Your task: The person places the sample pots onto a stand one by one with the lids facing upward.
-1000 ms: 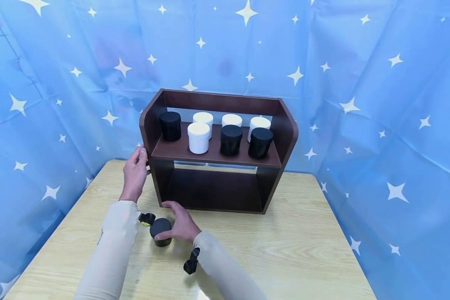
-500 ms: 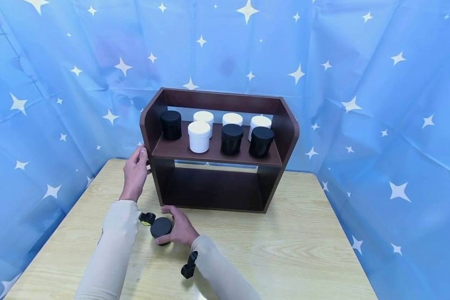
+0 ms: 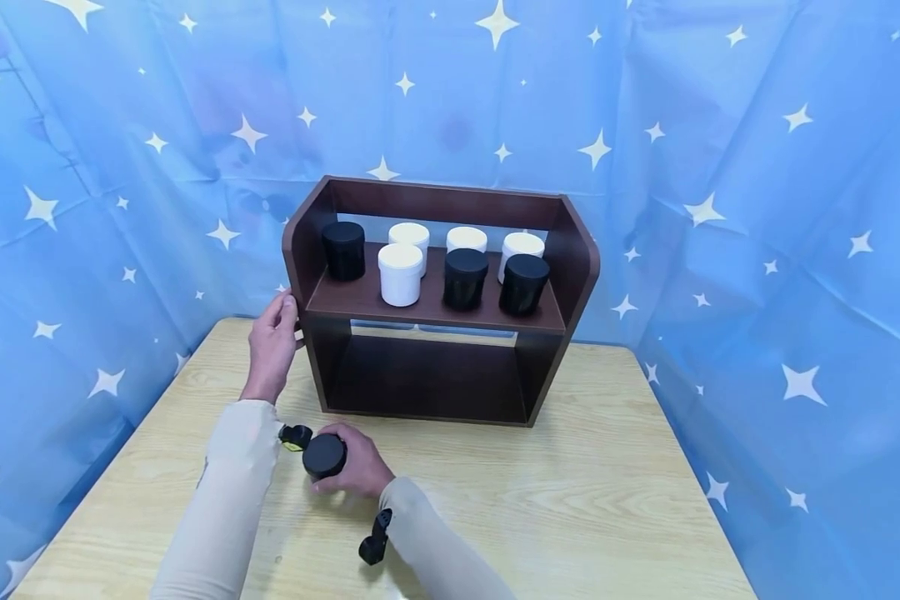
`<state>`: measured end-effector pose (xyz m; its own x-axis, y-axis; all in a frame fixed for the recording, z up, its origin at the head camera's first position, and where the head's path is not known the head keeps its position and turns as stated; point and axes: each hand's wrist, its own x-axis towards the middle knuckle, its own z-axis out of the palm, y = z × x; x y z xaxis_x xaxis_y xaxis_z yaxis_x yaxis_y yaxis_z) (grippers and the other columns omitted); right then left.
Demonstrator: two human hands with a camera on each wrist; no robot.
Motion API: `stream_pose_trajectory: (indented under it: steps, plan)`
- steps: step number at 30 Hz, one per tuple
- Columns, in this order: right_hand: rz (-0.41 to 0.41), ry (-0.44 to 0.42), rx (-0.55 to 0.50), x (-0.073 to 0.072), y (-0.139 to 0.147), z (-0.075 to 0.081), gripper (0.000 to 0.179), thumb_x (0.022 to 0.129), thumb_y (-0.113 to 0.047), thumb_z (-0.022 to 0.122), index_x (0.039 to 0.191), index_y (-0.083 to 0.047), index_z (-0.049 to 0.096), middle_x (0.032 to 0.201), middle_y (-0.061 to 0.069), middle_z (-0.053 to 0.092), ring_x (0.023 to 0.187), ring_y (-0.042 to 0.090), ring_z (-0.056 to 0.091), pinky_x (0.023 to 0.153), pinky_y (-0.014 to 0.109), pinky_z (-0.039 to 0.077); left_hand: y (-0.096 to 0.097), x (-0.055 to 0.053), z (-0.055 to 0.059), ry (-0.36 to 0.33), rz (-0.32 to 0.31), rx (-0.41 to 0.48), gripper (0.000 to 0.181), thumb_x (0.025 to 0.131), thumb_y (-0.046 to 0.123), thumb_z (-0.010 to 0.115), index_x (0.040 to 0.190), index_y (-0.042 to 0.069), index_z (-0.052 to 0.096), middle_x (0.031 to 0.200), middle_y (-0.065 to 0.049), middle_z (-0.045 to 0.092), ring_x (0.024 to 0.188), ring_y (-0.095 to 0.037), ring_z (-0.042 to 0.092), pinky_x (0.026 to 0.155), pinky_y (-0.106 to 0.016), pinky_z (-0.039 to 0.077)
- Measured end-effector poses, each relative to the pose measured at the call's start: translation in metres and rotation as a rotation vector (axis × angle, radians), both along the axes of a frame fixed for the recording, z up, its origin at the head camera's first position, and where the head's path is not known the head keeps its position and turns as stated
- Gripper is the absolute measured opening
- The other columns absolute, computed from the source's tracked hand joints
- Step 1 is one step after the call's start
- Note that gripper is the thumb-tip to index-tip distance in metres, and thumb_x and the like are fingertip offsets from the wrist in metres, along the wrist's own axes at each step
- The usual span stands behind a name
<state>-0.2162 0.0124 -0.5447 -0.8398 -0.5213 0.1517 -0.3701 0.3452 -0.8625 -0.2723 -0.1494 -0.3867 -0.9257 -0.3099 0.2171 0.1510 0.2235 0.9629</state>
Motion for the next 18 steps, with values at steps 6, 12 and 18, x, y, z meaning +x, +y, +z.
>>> stream_pose_trajectory:
  steps: [6, 12, 18]
  plan:
    - [-0.021, 0.016, 0.014, 0.003, -0.001, -0.001, 0.074, 0.061, -0.015, 0.096, 0.127, -0.015, 0.061, 0.126, 0.004, 0.068, 0.113, 0.011, 0.061, 0.103, 0.026, 0.046, 0.0, 0.0, 0.0, -0.014, 0.004, 0.003, 0.053, 0.104, 0.056, 0.038, 0.15, 0.031, 0.048, 0.146, -0.008, 0.055, 0.133, -0.025, 0.049, 0.106, -0.052, 0.049]
    - [-0.034, 0.006, 0.022, 0.008, -0.003, 0.003, 0.073, 0.062, -0.017, 0.095, 0.127, -0.015, 0.061, 0.126, 0.004, 0.068, 0.112, 0.012, 0.06, 0.102, 0.027, 0.046, -0.001, 0.001, -0.001, -0.022, 0.001, 0.014, 0.053, 0.104, 0.058, 0.038, 0.15, 0.033, 0.047, 0.146, -0.008, 0.055, 0.133, -0.024, 0.048, 0.109, -0.052, 0.048]
    - [-0.05, -0.008, 0.015, 0.01, -0.003, 0.008, 0.075, 0.062, -0.017, 0.096, 0.128, -0.017, 0.06, 0.127, 0.003, 0.068, 0.112, 0.012, 0.061, 0.101, 0.026, 0.046, 0.0, 0.0, 0.0, -0.013, 0.0, 0.006, 0.053, 0.104, 0.057, 0.038, 0.15, 0.032, 0.048, 0.145, -0.008, 0.056, 0.131, -0.024, 0.048, 0.107, -0.052, 0.049]
